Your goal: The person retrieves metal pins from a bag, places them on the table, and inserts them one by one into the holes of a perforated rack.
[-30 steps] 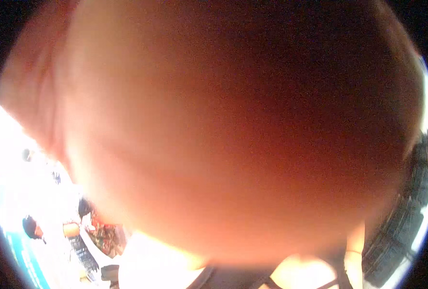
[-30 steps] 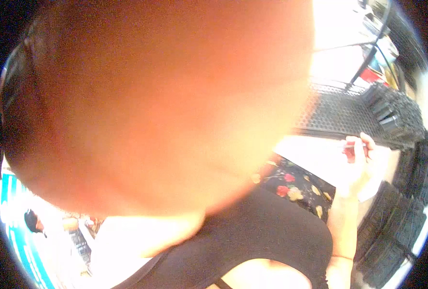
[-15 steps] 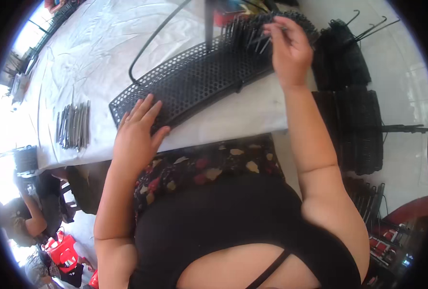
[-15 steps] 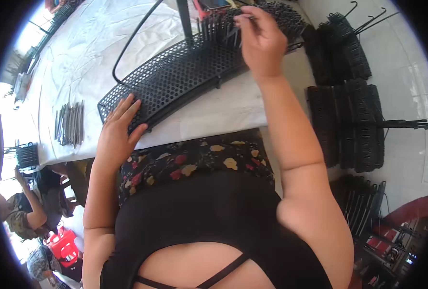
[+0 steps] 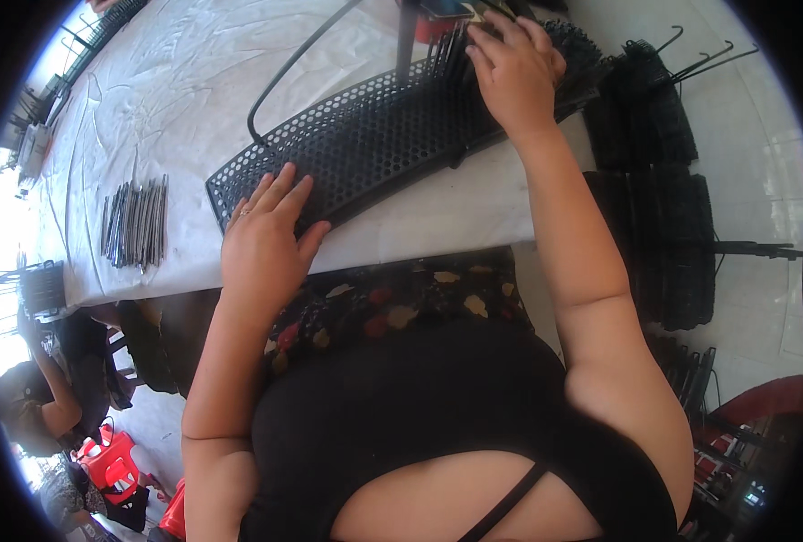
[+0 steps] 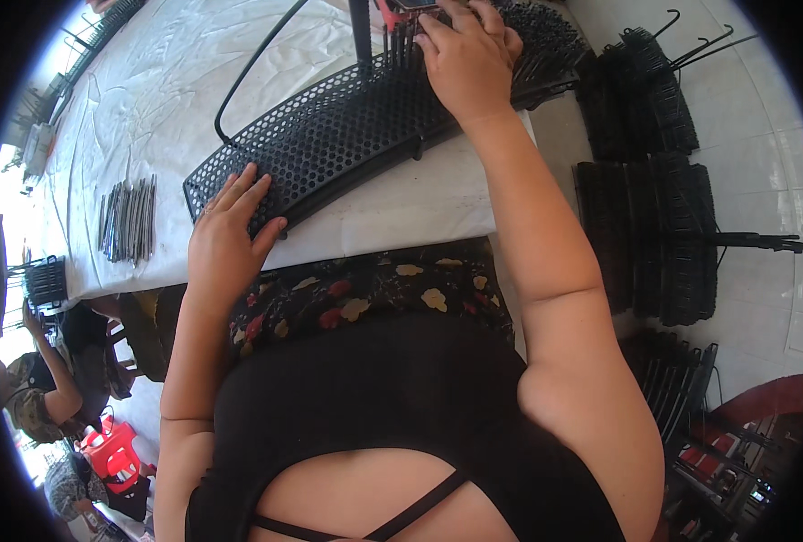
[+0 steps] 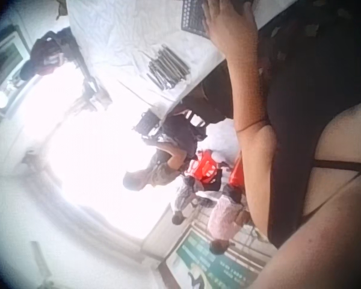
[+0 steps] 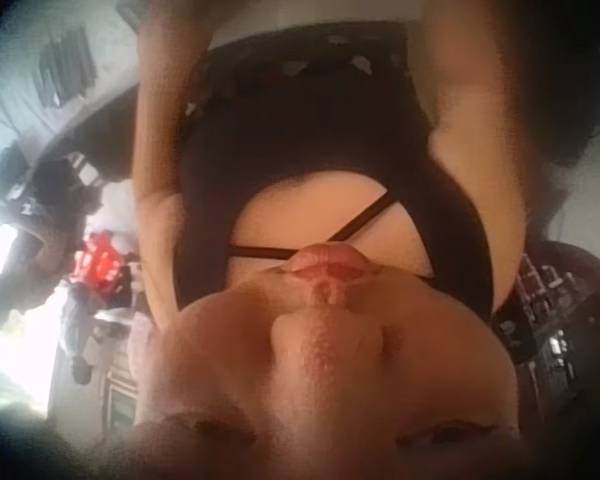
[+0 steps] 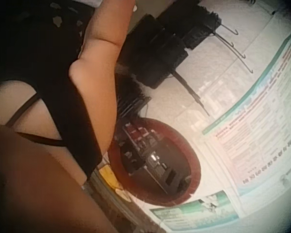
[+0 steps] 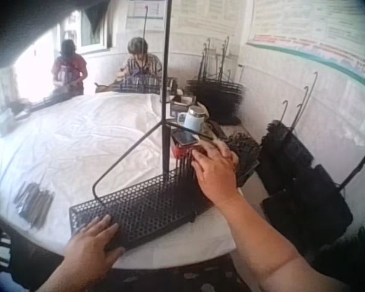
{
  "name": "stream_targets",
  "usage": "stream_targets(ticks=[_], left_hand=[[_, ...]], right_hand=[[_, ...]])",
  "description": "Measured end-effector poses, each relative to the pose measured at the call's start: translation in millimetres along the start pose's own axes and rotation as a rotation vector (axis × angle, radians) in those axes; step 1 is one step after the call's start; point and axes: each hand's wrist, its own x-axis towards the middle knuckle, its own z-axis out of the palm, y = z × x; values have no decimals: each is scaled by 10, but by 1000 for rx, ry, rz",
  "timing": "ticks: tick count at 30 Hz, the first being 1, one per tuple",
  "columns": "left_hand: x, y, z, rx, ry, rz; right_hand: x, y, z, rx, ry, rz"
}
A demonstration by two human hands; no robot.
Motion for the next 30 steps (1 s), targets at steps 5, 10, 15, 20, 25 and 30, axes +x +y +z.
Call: stream_targets(ticks=[5,10,15,20,25,30], left_hand=[[-27,-46,12,26,149,112],[30,-659,-119,-319,598,-143],[-202,-2062,64,281,378,-764],[-374,-2566,104,316,180,-1022],[-233,-2521,90,271,61,-1067],[-118,-2502,162,365,78,-999]], right_hand=[[-159,-140,-55,-40,-239,-16],[-391,-432,-36,390,-395,101],[-421,-521,34,364,-493,191],[-378,-628,-12,375,-492,278],[-416,-572,-29,306,-538,244],[-440,-539,5,306,-556,255]])
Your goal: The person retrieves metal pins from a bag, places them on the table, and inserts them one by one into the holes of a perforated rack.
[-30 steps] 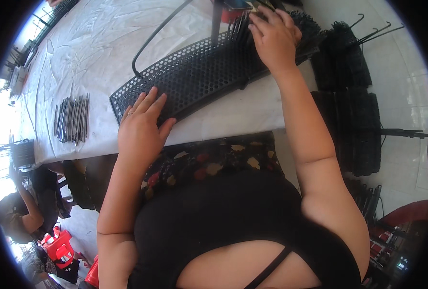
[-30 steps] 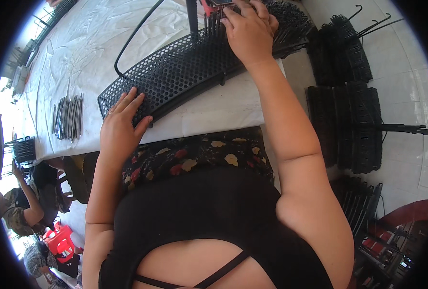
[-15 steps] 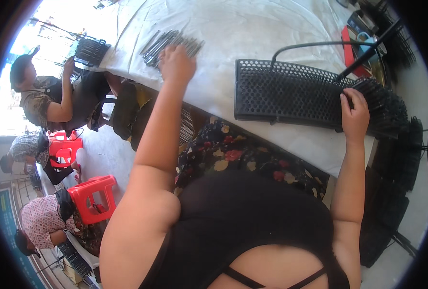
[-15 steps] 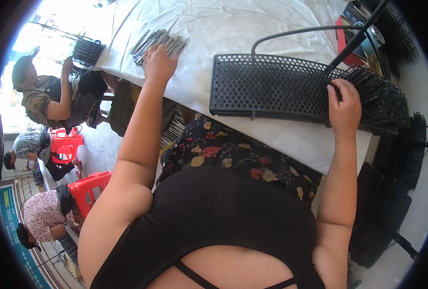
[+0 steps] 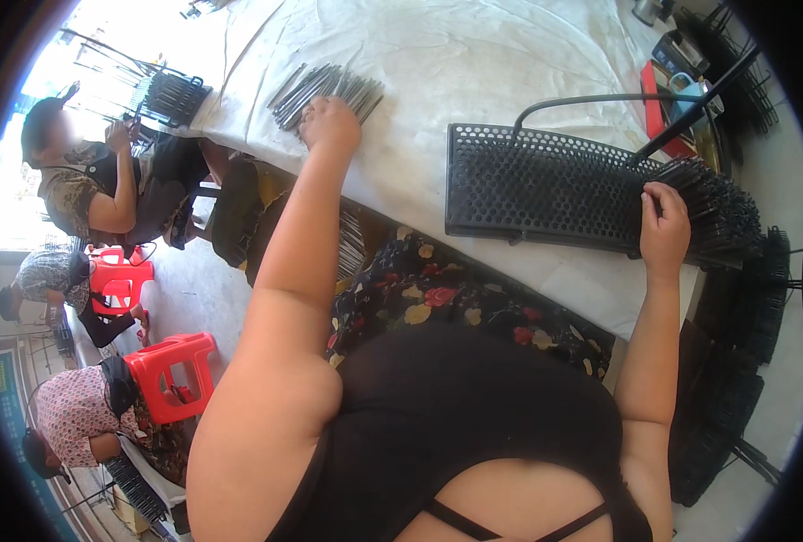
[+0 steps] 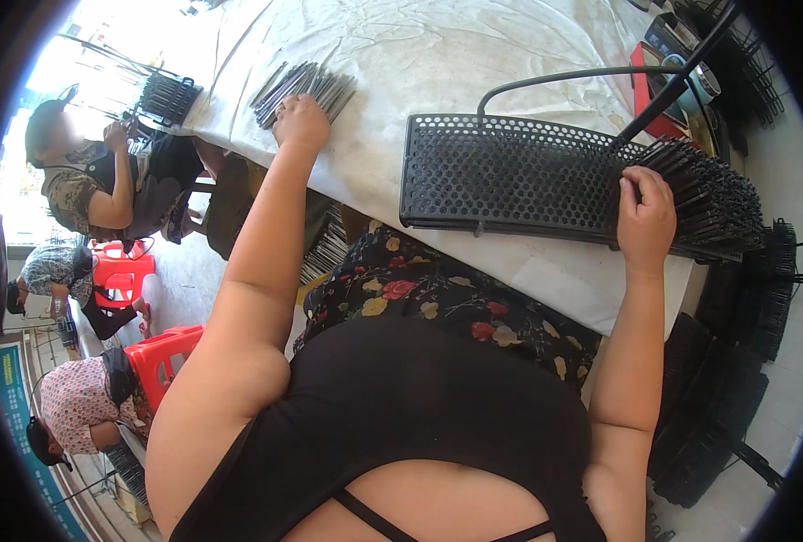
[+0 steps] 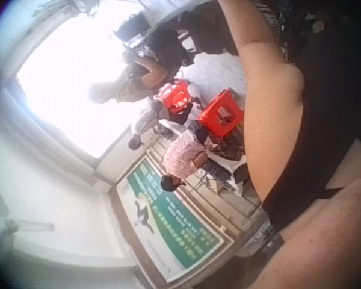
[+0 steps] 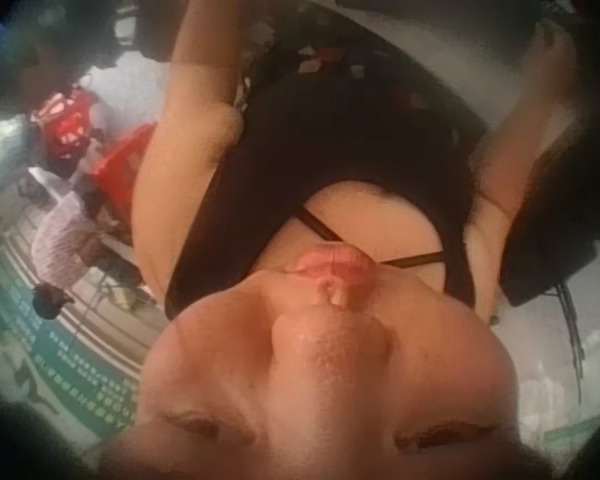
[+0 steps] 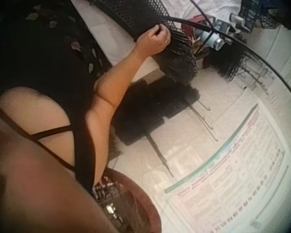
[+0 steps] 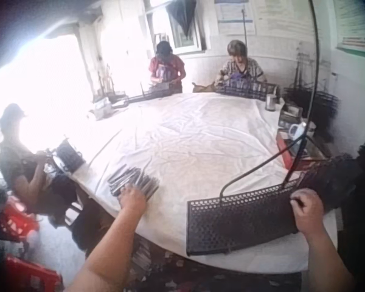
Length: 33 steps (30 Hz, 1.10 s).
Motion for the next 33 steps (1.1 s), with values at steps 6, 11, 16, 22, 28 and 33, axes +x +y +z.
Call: stream_targets(ticks=[6,11,16,22,28,33], left_hand=[[20,124,-33,-1,-77,-23],[-8,136,-263,39,38,-10],[-13,107,-515,-139,18,3],[-106,-11,-570,-517,-45,-5],[-1217,637,-868,-2113,-619,68],[-2256,1017,-930,-2101,-1184,153]], right_hand=[[0,11,34,26,35,-19],[4,1,42,74,75,-23],[-28,17,30,42,78,-3],[-36,-16,59,152,250,30],[-202,-59,93,623,257,209],[-223,-922,25,1393,-136,368]])
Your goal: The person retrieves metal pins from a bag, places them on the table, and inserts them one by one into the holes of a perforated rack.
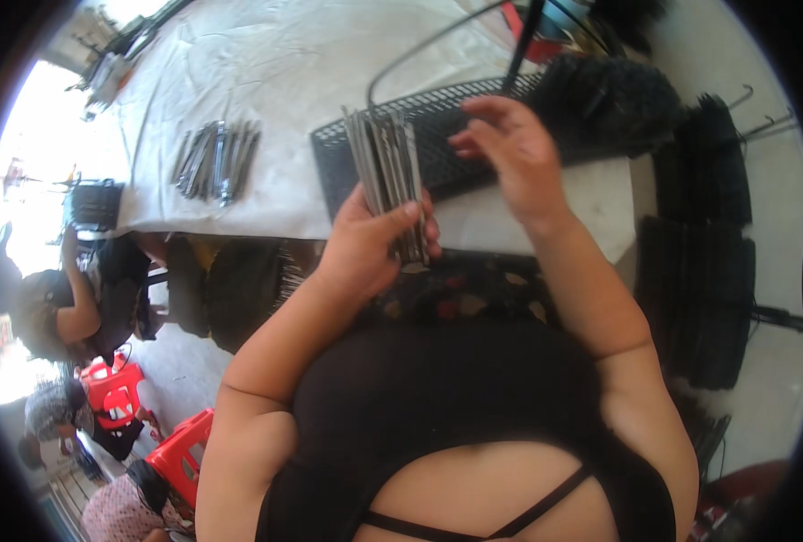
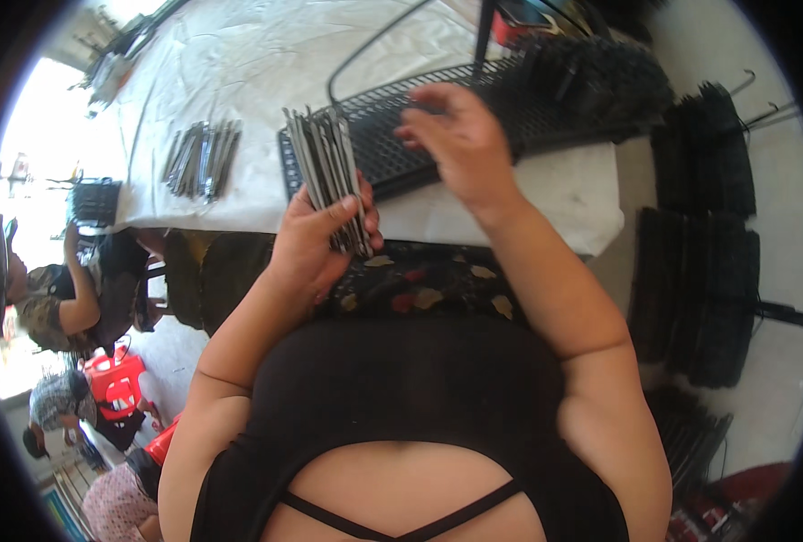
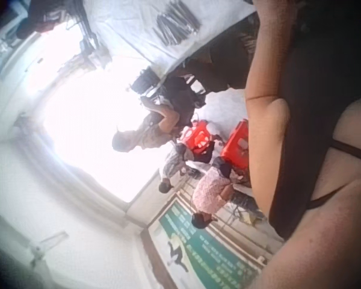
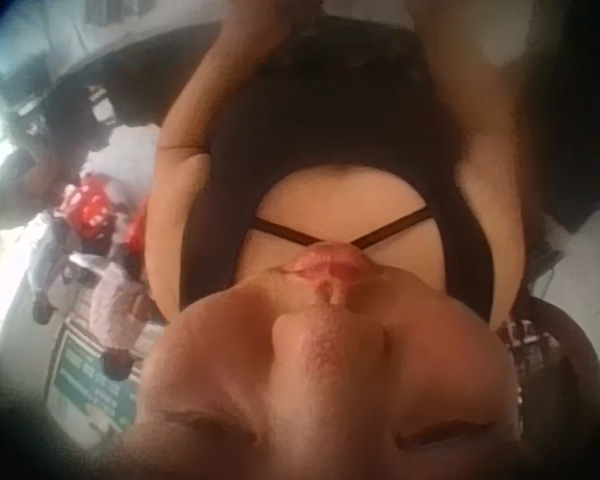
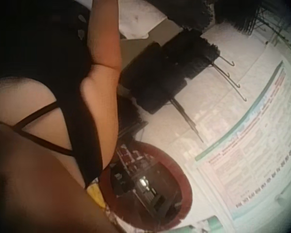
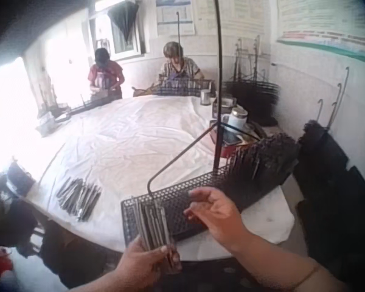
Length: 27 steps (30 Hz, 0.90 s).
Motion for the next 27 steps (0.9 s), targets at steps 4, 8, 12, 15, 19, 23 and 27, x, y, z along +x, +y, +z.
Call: stream_targets(ticks=[4,8,12,15,19,23,27], left_hand=[[-71,-335,4,137,-37,-256],[-133,-372,-125,403,-144,-446],[-151,-263,-90,872,-440,-431],[-113,-281,-58,609,-202,-617],[-96,-317,-6,434,-19,-329],[-92,-206,276,222,109,-327],[-97,-376,113,171,171,-400]], right_hand=[[-160,107,156,295,-92,118],[-476,164,188,-92,-262,-146],[-600,60,160,-365,-288,-334],[-535,76,109,-316,-274,-262],[-498,101,-5,173,-25,-39],[-784,224,-55,184,18,196],[-816,176,8,276,14,633]])
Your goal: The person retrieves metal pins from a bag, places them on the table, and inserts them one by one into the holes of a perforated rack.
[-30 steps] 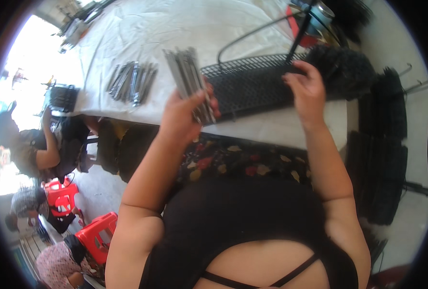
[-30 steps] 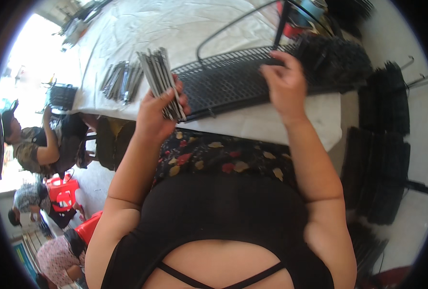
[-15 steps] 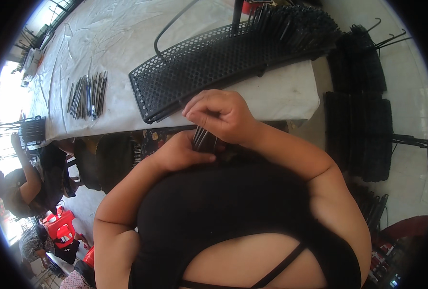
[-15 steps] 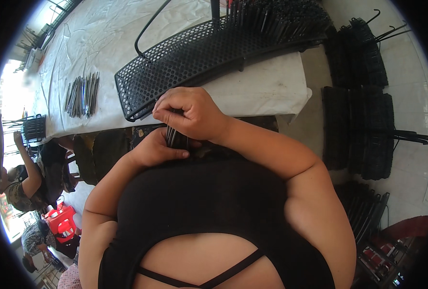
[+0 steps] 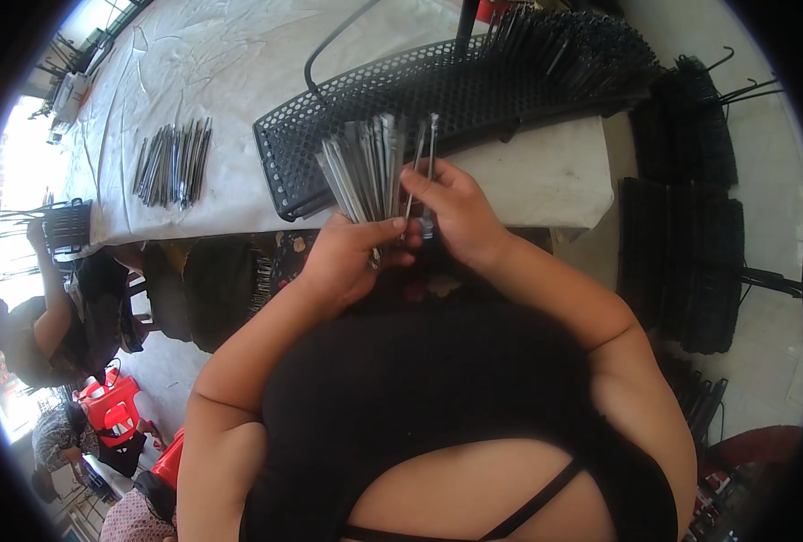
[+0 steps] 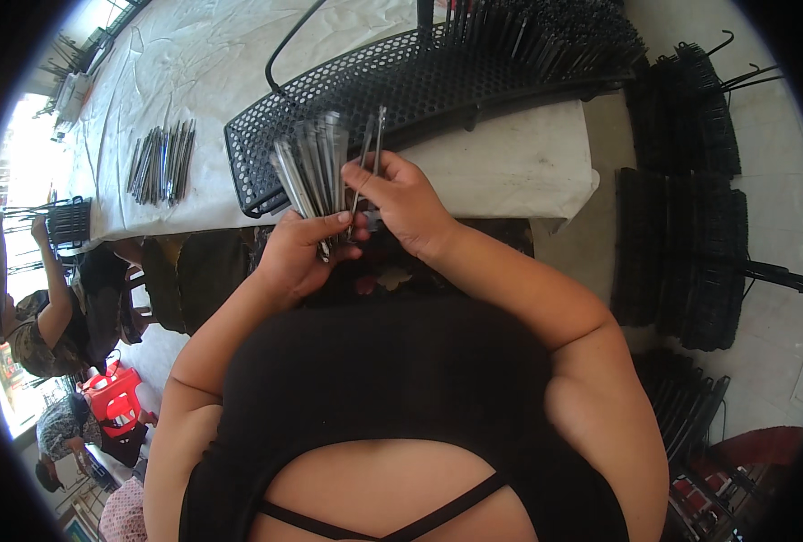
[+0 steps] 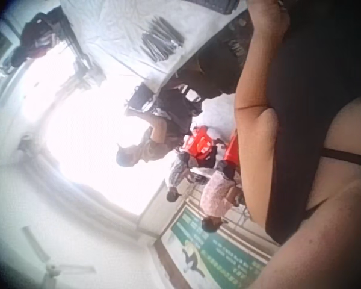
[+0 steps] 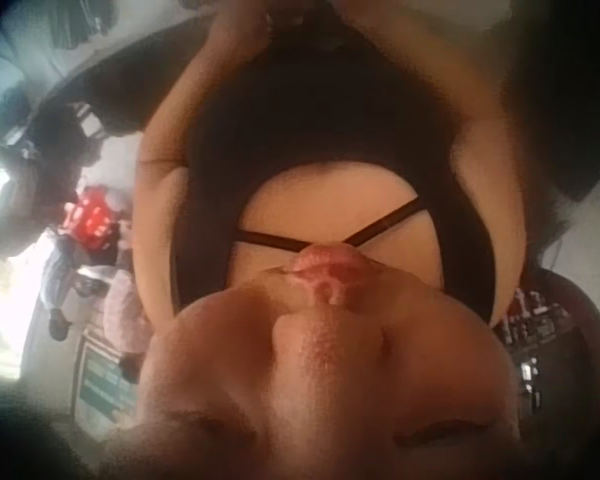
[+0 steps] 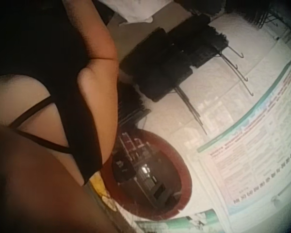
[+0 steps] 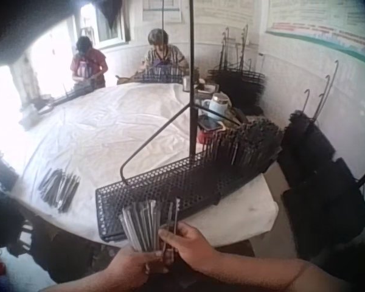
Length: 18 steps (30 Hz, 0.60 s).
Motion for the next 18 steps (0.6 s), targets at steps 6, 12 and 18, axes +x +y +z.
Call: stream_targets(ticks=[6,12,18], left_hand=[[104,68,-37,-138,-30,-206],[92,-11,-30,-110,44,-66],[62,15,37,-122,9,-106]], right_hand=[[160,80,-20,139,86,-28],[117,-12,29,313,80,71],[132,31,-40,295,29,87]])
